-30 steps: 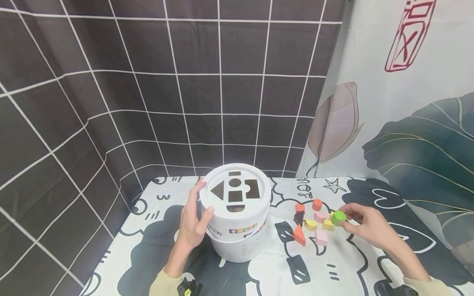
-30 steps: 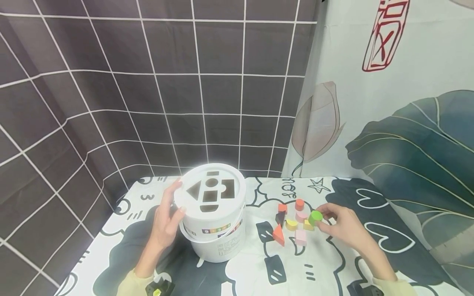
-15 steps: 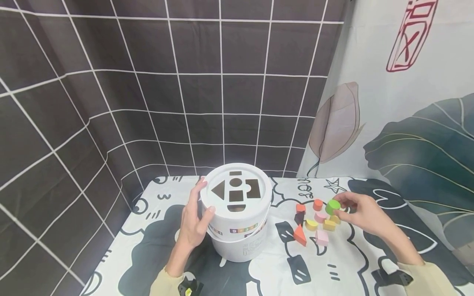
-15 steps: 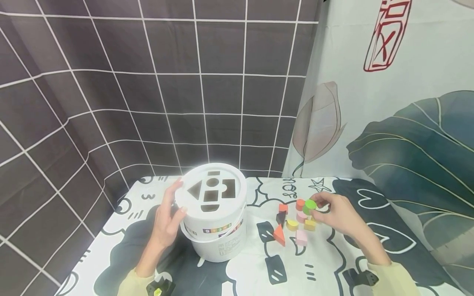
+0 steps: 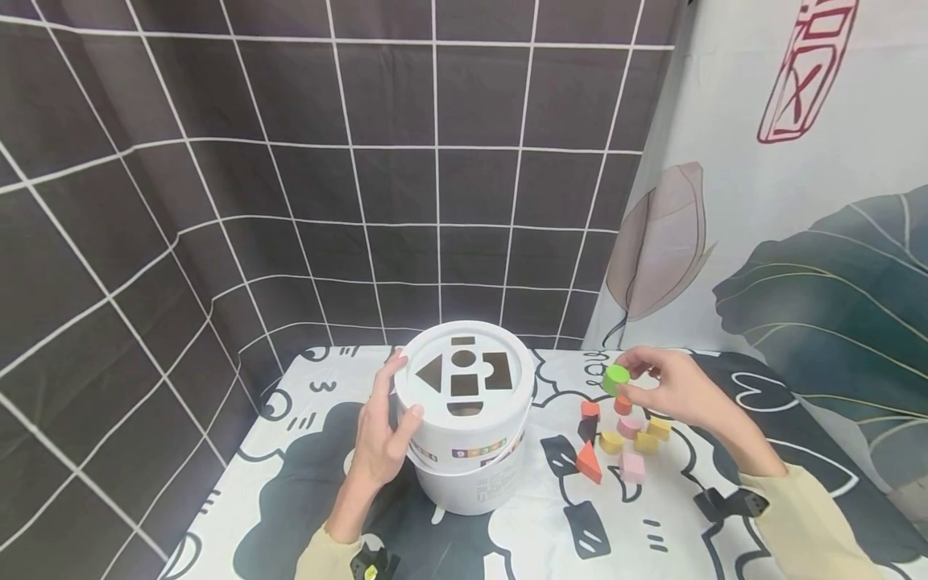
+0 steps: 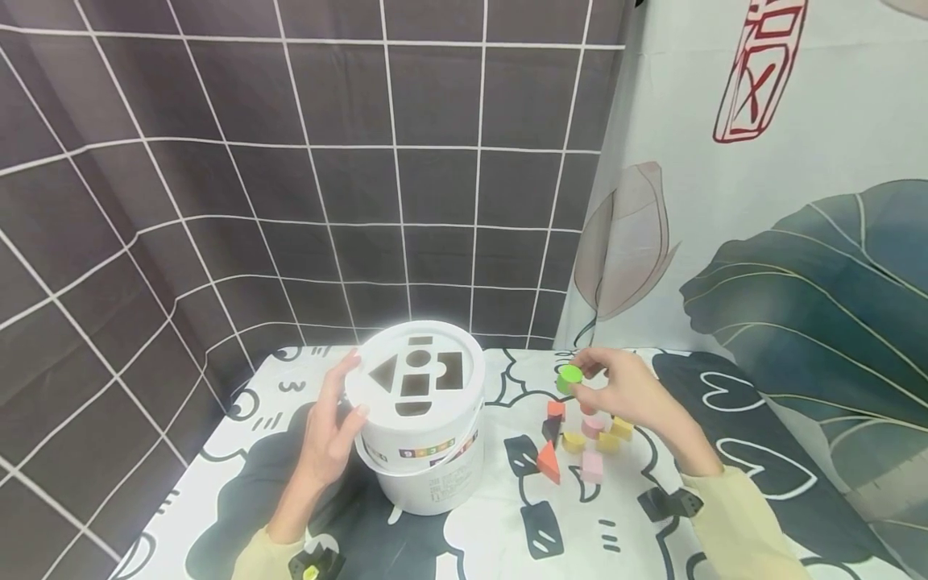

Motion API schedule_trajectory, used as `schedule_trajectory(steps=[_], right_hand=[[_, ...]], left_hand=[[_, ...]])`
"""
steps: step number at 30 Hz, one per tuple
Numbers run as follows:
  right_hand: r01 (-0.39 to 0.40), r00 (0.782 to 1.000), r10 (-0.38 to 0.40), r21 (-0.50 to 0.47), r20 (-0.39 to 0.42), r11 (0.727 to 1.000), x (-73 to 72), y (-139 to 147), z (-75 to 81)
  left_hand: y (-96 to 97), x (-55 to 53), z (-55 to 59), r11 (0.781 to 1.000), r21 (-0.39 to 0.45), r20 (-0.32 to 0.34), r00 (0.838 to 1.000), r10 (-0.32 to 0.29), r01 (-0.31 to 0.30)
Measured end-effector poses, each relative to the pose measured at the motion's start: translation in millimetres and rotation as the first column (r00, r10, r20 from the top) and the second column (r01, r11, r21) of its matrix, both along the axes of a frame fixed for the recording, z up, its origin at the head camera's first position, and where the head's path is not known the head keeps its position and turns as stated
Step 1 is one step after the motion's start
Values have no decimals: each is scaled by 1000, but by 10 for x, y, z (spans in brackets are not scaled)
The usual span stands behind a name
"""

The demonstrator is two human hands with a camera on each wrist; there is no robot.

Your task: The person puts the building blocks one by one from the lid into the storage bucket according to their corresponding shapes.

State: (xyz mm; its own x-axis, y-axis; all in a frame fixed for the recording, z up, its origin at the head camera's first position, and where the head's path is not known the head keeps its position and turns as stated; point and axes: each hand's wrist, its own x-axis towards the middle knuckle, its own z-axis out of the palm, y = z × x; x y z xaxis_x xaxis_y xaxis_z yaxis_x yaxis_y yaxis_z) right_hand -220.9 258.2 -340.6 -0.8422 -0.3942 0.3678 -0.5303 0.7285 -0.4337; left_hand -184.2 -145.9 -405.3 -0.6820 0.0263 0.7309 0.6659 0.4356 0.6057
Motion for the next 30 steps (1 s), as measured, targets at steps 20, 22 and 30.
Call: schedule_trajectory(steps=[20,22,30], right_hand=[[-63,998,63,-5,-7,998,-207,-351,275],[-82,997,82,-5,-13,997,-229,-408,302],[-145,989,145,-30,-4,989,-326,-610,386]], left_hand=[[6,2,2,1000,1,17,1000,0,0],[7,5,4,1000,0,18,1000,1,-1],[13,4,6,1000,-2,31,1000,4,-4]])
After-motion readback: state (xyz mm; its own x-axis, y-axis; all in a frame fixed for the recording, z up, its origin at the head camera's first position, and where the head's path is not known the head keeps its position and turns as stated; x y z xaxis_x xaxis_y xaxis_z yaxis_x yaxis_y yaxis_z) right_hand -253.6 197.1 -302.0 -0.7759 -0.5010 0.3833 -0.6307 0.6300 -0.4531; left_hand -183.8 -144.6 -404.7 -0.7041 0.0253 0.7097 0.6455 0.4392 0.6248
